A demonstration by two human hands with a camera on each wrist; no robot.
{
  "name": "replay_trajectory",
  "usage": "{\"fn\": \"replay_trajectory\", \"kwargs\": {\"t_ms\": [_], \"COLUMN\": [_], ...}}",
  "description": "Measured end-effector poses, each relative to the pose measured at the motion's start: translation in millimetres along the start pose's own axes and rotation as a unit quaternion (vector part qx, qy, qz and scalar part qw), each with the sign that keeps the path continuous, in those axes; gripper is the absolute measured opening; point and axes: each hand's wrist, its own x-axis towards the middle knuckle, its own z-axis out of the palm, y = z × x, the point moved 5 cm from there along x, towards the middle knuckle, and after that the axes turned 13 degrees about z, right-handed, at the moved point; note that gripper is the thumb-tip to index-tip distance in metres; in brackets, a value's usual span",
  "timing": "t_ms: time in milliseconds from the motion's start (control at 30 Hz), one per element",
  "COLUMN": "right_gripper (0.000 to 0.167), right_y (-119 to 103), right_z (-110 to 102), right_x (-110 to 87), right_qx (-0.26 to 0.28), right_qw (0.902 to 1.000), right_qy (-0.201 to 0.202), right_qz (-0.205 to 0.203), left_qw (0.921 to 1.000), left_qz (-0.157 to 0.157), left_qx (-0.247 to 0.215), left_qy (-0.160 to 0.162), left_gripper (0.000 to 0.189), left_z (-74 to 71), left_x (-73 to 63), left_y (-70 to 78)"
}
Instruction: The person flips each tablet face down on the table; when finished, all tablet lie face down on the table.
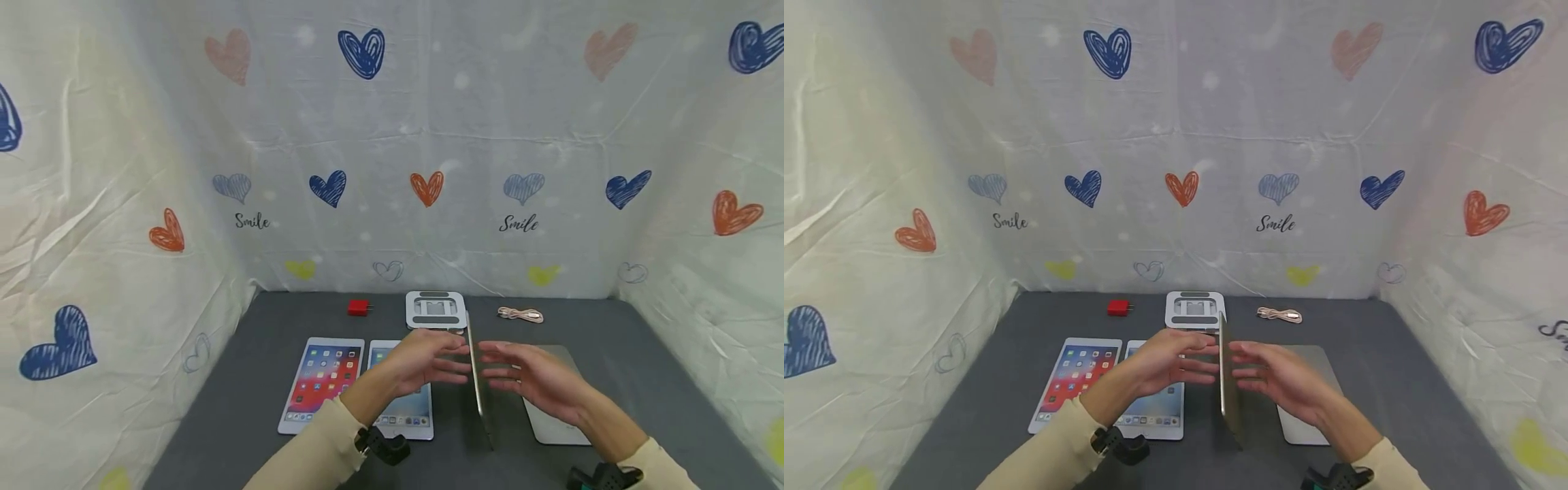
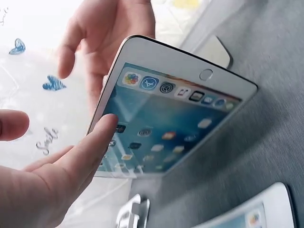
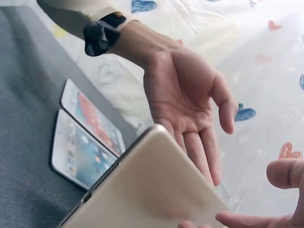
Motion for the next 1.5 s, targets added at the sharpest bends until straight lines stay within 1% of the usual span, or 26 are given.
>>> {"fn": "replay_trajectory", "kwargs": {"t_ms": [67,167,300,467,633,800,900,1167,1300,1500], "right_gripper": [0.072,0.075,0.079,0.083,0.082,0.078,0.076,0.074,0.075,0.073], "right_y": [6,17,33,48,56,58,58,59,61,64], "right_z": [-2,-6,-13,-20,-24,-30,-32,-41,-45,-50], "right_x": [2.5,5.9,9.0,12.5,15.6,13.9,10.0,-1.1,-4.6,-7.4], "right_qx": [0.005,0.011,0.015,0.022,0.026,0.027,0.025,0.013,0.009,0.004], "right_qw": [0.9999,0.9992,0.9976,0.9955,0.9932,0.9919,0.9927,0.9945,0.9952,0.9956], "right_qy": [0.011,0.025,0.032,0.033,0.051,0.070,0.068,0.061,0.059,0.066], "right_qz": [0.007,0.028,0.059,0.086,0.102,0.103,0.097,0.084,0.078,0.066], "left_qw": [0.9999,0.9995,0.9981,0.9963,0.9957,0.9945,0.9938,0.9906,0.9902,0.9917], "left_qz": [-0.003,-0.010,-0.024,-0.035,-0.039,-0.047,-0.048,-0.067,-0.071,-0.069], "left_qx": [0.003,0.013,0.016,0.016,0.012,0.009,0.007,0.012,0.022,0.031], "left_qy": [0.009,0.029,0.055,0.076,0.083,0.093,0.100,0.119,0.119,0.104], "left_gripper": [0.053,0.053,0.051,0.045,0.043,0.041,0.040,0.032,0.032,0.036], "left_z": [-7.2,-18.3,-31.2,-43.4,-49.3,-49.8,-47.1,-38.1,-33.8,-29.7], "left_x": [-3.8,-9.6,-16.8,-22.0,-21.9,-20.0,-17.4,-8.2,-4.7,-2.7], "left_y": [-0.2,-1.5,-6.9,-20.0,-32.3,-44.1,-51.2,-66.2,-68.7,-67.1]}}
